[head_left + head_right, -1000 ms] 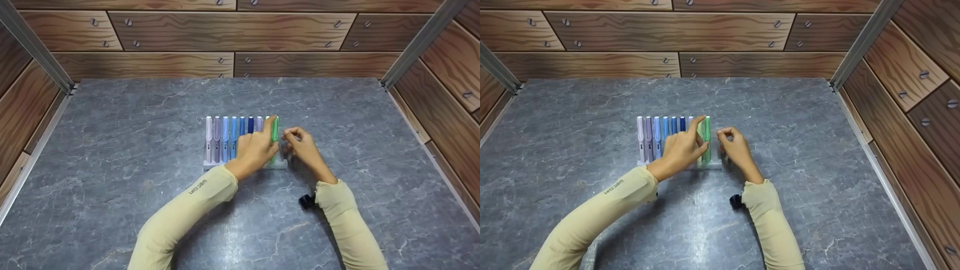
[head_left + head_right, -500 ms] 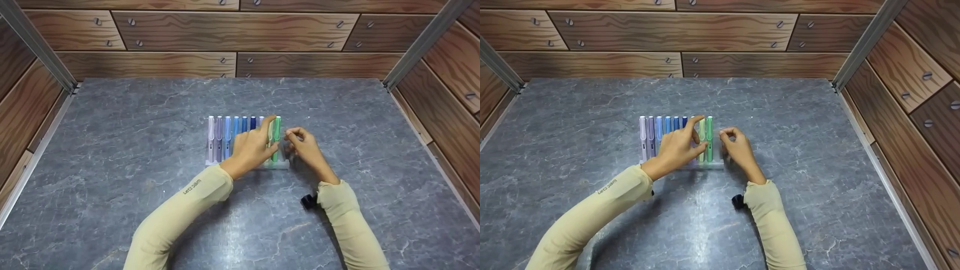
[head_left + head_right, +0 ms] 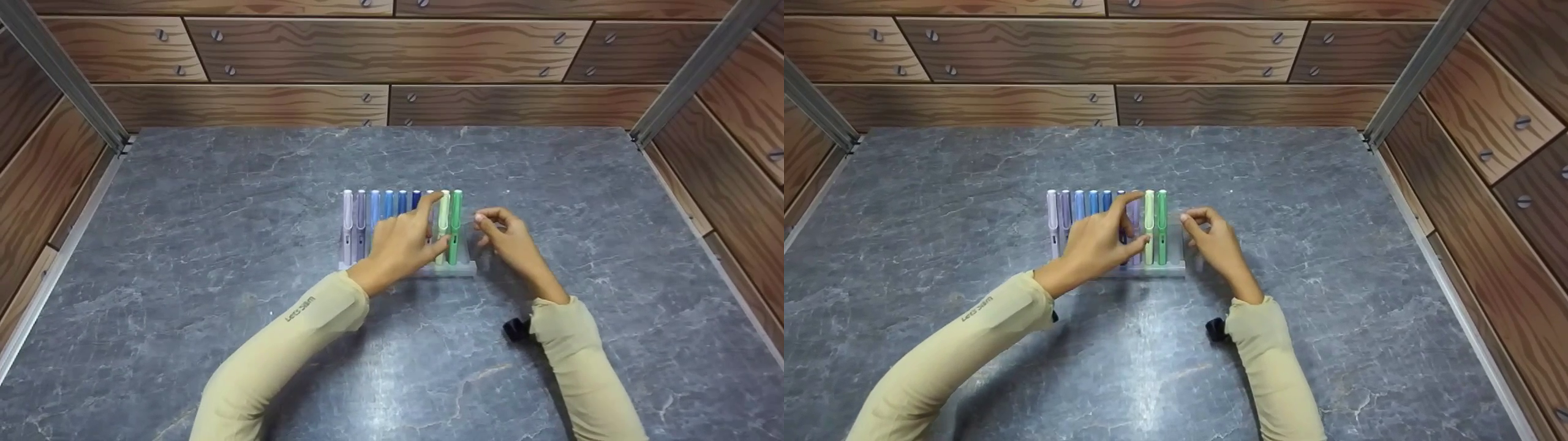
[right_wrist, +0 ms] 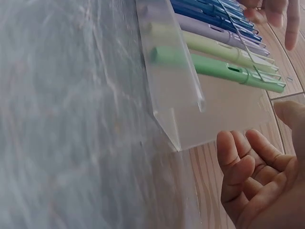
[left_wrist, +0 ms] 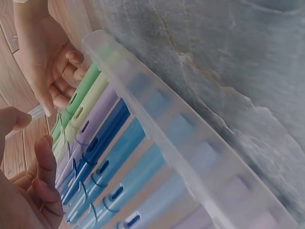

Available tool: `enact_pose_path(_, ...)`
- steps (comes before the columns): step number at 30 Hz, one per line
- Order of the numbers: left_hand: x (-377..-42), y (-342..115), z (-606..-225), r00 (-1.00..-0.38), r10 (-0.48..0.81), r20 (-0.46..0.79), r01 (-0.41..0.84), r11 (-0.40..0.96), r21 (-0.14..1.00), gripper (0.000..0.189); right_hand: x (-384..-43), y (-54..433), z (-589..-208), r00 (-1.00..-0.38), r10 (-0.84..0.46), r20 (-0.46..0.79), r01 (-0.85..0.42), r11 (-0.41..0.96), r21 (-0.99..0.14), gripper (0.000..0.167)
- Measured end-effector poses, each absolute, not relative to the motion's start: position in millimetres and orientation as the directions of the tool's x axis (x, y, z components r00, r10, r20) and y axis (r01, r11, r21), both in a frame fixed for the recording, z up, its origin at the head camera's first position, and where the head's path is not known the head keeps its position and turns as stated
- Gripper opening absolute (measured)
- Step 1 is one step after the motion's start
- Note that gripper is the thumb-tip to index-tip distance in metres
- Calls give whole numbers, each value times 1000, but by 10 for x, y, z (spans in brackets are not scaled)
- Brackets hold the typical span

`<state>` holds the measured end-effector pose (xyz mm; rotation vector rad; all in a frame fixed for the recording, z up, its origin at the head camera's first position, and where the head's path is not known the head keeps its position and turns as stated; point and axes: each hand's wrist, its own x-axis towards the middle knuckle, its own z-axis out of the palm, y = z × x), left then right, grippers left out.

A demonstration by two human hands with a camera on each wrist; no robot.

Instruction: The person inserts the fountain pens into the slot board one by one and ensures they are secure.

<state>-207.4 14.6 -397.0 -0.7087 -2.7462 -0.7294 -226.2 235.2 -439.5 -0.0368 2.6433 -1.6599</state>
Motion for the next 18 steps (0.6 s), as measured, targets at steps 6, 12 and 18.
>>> enact_pose_path(6,-2090,50,-3971,-866,382,322,493,758,427,64,-2241,2482,-4349,-1000,-25,1,-12,469,-883,41)
enact_pose_path(12,-2102,-46,-3972,-882,371,291,467,771,434,66,-2212,2602,-4300,-999,-45,2,-24,492,-870,48)
enact_pose_path(18,-2084,-177,-3995,-890,346,297,451,766,458,66,-2204,2704,-4336,-995,-84,46,-85,551,-830,51)
